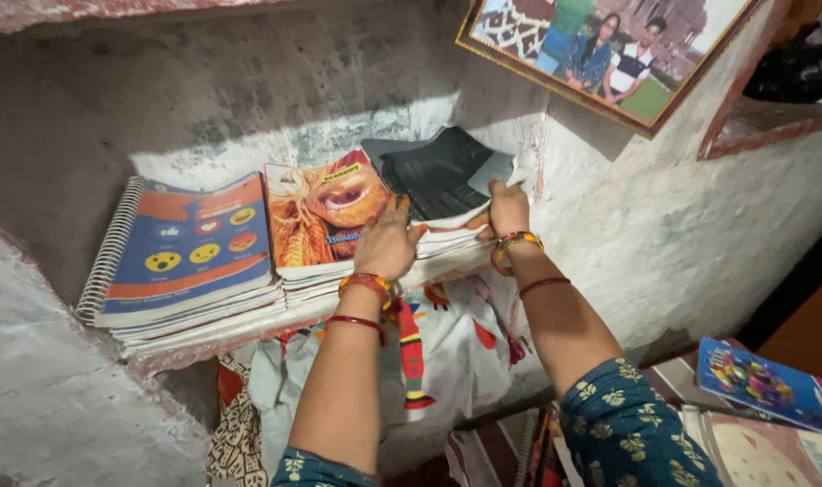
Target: The person picks up various textbooks and notebooks from a table and places them onto a wall shelf. They handle each book individually, aligning them into neat stacks by subject and size.
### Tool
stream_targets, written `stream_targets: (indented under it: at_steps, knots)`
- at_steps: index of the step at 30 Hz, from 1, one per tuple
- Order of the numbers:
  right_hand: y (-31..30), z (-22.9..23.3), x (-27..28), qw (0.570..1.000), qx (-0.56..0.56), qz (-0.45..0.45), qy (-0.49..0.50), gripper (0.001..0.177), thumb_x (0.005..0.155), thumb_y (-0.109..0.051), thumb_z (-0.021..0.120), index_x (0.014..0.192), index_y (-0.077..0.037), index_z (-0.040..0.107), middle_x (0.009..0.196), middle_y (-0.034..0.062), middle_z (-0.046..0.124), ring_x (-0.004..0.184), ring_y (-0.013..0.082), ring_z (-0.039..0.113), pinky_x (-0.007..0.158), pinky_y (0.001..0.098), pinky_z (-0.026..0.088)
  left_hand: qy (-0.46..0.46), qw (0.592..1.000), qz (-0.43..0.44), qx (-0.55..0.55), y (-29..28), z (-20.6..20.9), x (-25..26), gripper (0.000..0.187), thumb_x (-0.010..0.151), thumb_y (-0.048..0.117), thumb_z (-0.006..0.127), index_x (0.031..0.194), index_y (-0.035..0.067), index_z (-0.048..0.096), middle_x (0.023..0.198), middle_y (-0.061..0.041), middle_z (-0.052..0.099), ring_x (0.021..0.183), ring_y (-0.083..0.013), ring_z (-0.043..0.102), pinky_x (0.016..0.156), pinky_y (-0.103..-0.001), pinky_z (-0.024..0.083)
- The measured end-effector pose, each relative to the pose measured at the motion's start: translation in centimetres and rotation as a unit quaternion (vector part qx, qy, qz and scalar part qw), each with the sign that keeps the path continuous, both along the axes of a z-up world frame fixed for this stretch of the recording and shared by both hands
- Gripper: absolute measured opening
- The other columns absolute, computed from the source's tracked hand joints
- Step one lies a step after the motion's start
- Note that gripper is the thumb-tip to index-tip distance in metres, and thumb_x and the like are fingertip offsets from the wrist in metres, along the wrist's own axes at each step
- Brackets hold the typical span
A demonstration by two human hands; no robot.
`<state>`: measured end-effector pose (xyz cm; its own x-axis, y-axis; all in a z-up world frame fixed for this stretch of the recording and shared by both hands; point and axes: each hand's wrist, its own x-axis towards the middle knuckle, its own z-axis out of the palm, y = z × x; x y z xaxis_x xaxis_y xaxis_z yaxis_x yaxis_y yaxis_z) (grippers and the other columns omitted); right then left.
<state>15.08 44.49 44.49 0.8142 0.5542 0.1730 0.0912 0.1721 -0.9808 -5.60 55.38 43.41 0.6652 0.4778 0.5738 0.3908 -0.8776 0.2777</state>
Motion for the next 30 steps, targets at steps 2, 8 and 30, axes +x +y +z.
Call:
stream_targets:
  at_steps: [2,8,30]
  knots:
    - [0.7,-1.3,0.9,0.998,0.045,0.003,-0.031,0.043,0.096,-0.025,0.046,0.108,0.015,0.051,0.063,0.0274,0.068,0.040,0.0301,0.065,0.033,0.0361,0.050,0.005,0.999,0.005,-0.034,0.4,-0.1,0.0,0.068,0.098,0.041,0.054,0.151,0.001,0.041,0.159,-0.022,0.038,0.141,-0.0362,0.043,0.115,-0.050,0.034]
    - [1.7,-4.0,3.5,0.996,0.085,0.024,-0.019,0.033,0.097,-0.019,0.052,0.097,0.014,0.053,0.059,0.0240,0.067,0.038,0.0272,0.061,0.035,0.0336,0.050,-0.026,0.999,-0.019,-0.019,0.1,-0.2,-0.4,0.065,0.100,0.039,0.053,0.153,0.003,0.042,0.161,-0.023,0.035,0.143,-0.0367,0.043,0.116,-0.052,0.032]
    - [-4.3,-5.6,-2.5,0.712,-0.139,-0.199,-0.658,0.064,0.095,-0.042,0.067,0.150,-0.013,0.051,0.157,0.0189,0.042,0.149,0.0440,0.032,0.116,0.0668,0.028,0.059,0.997,0.042,0.010,-2.7,1.7,-0.9,0.071,0.093,0.060,0.054,0.154,0.027,0.042,0.166,-0.009,0.029,0.143,-0.0360,0.040,0.115,-0.054,0.031]
